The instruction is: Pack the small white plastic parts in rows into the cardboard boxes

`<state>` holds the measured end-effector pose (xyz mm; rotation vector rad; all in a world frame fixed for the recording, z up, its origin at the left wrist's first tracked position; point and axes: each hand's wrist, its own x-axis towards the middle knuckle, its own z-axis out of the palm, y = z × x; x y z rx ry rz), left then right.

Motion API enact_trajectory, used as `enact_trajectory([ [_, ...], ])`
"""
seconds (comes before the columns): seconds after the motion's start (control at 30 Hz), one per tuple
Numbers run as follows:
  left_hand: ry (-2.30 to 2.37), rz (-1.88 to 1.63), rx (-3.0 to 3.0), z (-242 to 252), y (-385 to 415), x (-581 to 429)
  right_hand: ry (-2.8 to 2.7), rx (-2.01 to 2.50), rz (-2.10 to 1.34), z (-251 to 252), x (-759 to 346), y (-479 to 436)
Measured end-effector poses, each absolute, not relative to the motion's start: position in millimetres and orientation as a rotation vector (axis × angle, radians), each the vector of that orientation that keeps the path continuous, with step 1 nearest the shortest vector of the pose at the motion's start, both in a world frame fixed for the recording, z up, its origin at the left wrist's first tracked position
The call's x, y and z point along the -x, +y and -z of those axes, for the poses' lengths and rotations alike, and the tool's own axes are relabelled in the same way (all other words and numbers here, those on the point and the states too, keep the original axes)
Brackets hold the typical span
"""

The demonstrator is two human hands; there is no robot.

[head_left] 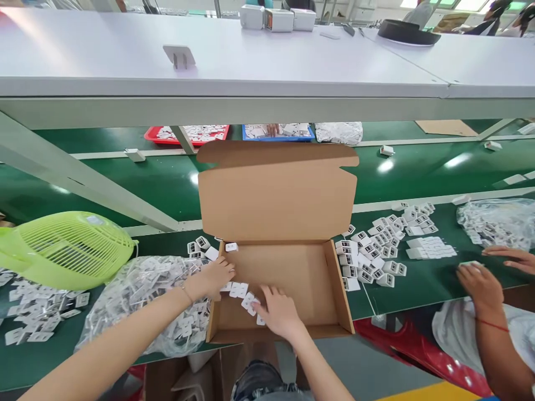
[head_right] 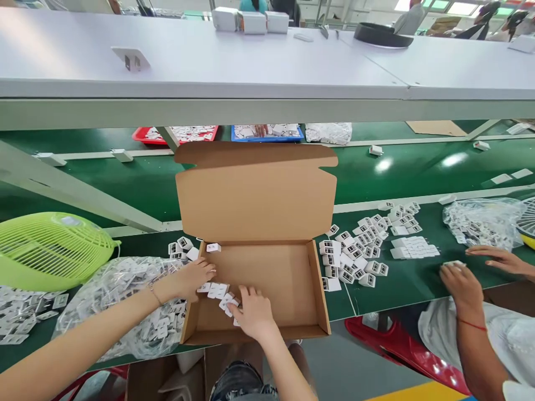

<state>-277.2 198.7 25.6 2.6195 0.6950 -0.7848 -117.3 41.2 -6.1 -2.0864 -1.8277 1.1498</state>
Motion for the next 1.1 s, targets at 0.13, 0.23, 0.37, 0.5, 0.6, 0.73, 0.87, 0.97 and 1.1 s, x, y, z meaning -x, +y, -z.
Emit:
enact_trajectory([
  [0.13,0.489,0.82,-2.756,-17,194,283,-1.918,1.828,-1.127,2,114,68],
  [0.23,0.419,0.735,-2.754,-13,199,282,-2.003,1.675,-1.285,7,127,87],
  [0.37,0.227,0.689,-2.772,-10,203,273,-1.99,1.711,-1.315,18,139,94],
  [0.5,0.314,0.529,-2.883,-20,196,276,-1.766,1.74,-1.305,28,130,91],
  [0.6,0.724,0.255,-2.954,-35,178,292,-1.558,1.774,-1.266,34,120,98],
  [0.73,1.188,0.101,-2.913,-42,136,315,-1.64,1.529,-1.359,40,123,121],
  [0.87,1.486,0.137,-2.769,-35,90,315,-1.888,1.394,-1.283,40,138,147],
  [0.97,1.573,0.305,-2.621,-28,74,299,-2.05,1.419,-1.217,39,144,160],
  [1.1,1.663,0.535,-2.287,-17,78,277,-2.059,1.452,-1.202,42,141,164],
])
